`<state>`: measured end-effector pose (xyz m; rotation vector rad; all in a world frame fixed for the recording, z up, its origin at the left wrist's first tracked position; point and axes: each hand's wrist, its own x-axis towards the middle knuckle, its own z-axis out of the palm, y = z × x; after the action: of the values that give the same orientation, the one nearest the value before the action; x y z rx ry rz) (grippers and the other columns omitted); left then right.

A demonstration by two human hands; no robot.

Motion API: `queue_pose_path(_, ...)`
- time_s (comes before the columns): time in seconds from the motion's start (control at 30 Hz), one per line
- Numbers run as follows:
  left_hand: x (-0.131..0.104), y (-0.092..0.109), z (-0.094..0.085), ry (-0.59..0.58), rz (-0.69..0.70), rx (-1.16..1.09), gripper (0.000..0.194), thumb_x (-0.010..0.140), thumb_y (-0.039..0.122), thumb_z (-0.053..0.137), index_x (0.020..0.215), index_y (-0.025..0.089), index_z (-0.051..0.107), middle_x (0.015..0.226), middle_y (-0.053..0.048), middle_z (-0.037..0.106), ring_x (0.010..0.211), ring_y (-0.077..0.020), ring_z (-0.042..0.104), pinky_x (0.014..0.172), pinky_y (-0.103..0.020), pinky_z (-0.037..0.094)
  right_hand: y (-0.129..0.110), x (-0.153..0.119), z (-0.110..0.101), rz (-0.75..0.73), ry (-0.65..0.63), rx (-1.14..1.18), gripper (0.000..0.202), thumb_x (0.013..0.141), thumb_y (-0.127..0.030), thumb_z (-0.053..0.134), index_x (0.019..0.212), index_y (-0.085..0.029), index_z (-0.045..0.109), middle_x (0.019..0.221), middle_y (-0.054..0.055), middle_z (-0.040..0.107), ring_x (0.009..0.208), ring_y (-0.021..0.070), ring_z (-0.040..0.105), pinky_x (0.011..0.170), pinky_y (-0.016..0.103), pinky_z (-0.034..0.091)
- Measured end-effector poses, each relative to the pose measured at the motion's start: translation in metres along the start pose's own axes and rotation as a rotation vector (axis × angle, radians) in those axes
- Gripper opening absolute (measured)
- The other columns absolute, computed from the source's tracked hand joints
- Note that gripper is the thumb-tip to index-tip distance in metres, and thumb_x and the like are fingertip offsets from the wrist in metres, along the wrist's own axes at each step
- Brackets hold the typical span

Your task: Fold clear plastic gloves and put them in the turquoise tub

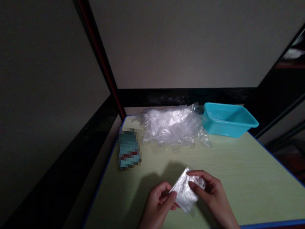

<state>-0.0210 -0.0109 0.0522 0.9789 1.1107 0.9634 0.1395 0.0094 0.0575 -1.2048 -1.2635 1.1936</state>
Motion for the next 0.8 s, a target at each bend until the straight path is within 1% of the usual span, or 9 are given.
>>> queue_pose_path(0.07,-0.003,-0.003,0.004,-0.038,-0.017,-0.001,0.037,0.066,0.049,0.067,0.061,0.017,0.050,0.060,0.001,0.057,0.057,-0.0143,0.059,0.052,-0.020,0.044,-0.002,0.001,-0.001,-0.010,0.013,0.027,0.020,0.067,-0.028,0.067,0.085,-0.020,0.065,0.072,0.001,0.065,0.059,0.0139,0.056,0.052,0.025,0.044)
queue_pose_path(0.17,-0.006,-0.012,0.011,-0.090,-0.033,-0.004,0.033,0.068,0.046,0.067,0.066,0.016,0.054,0.067,-0.002,0.061,0.063,-0.0160,0.062,0.052,-0.020,0.045,-0.003,0.001,-0.002,-0.011,0.014,0.075,0.029,0.066,-0.025,0.067,0.095,-0.021,0.063,0.073,0.001,0.065,0.058,0.0136,0.055,0.051,0.024,0.044)
queue_pose_path(0.23,-0.008,-0.017,0.015,-0.122,-0.042,-0.005,0.032,0.069,0.044,0.068,0.072,0.014,0.057,0.073,-0.005,0.064,0.065,-0.0167,0.063,0.053,-0.020,0.045,-0.002,0.001,-0.004,0.016,-0.015,0.102,0.036,0.067,-0.023,0.068,0.102,-0.021,0.060,0.071,0.000,0.064,0.056,0.0127,0.054,0.049,0.023,0.043)
queue_pose_path(0.3,-0.009,-0.021,0.017,-0.140,-0.049,-0.004,0.033,0.069,0.044,0.068,0.078,0.013,0.059,0.077,-0.006,0.065,0.066,-0.0173,0.064,0.053,-0.020,0.046,-0.002,0.001,-0.005,0.049,-0.049,0.154,0.043,0.067,-0.023,0.069,0.109,-0.022,0.056,0.076,0.001,0.065,0.059,0.0132,0.057,0.052,0.023,0.045)
queue_pose_path(0.4,-0.010,-0.023,0.017,-0.127,-0.039,-0.003,0.036,0.071,0.045,0.067,0.084,0.012,0.061,0.080,-0.008,0.066,0.070,-0.0183,0.065,0.054,-0.020,0.046,-0.002,0.000,-0.006,0.084,-0.067,0.258,0.051,0.069,-0.023,0.070,0.116,-0.025,0.050,0.092,0.004,0.067,0.072,0.0158,0.062,0.059,0.025,0.048)
queue_pose_path(0.5,-0.008,-0.020,0.016,-0.098,-0.022,-0.002,0.036,0.073,0.045,0.066,0.087,0.012,0.062,0.087,-0.011,0.068,0.073,-0.0186,0.065,0.056,-0.021,0.047,-0.003,-0.002,-0.008,0.084,-0.074,0.329,0.056,0.070,-0.023,0.070,0.120,-0.028,0.046,0.104,0.006,0.064,0.082,0.0167,0.063,0.065,0.026,0.049)
queue_pose_path(0.67,-0.002,-0.018,0.014,-0.052,-0.009,-0.001,0.039,0.072,0.048,0.068,0.087,0.012,0.063,0.085,-0.011,0.069,0.072,-0.0197,0.066,0.055,-0.021,0.046,-0.002,-0.008,-0.014,0.067,-0.088,0.324,0.049,0.072,-0.023,0.070,0.117,-0.033,0.052,0.112,0.004,0.061,0.085,0.0166,0.062,0.069,0.028,0.050)
queue_pose_path(0.73,-0.002,-0.020,0.015,-0.031,-0.001,-0.001,0.041,0.070,0.050,0.068,0.086,0.012,0.064,0.087,-0.011,0.069,0.072,-0.0198,0.066,0.054,-0.021,0.046,0.001,-0.010,-0.016,0.046,-0.113,0.265,0.042,0.072,-0.023,0.069,0.112,-0.032,0.058,0.107,0.003,0.064,0.085,0.0160,0.062,0.069,0.027,0.050)
queue_pose_path(0.8,-0.003,-0.022,0.016,-0.011,0.008,-0.001,0.045,0.069,0.054,0.068,0.085,0.012,0.064,0.087,-0.011,0.069,0.071,-0.0194,0.066,0.053,-0.020,0.046,0.005,-0.012,-0.017,0.028,-0.134,0.184,0.034,0.073,-0.021,0.068,0.105,-0.031,0.063,0.095,0.001,0.066,0.080,0.0147,0.062,0.067,0.025,0.049)
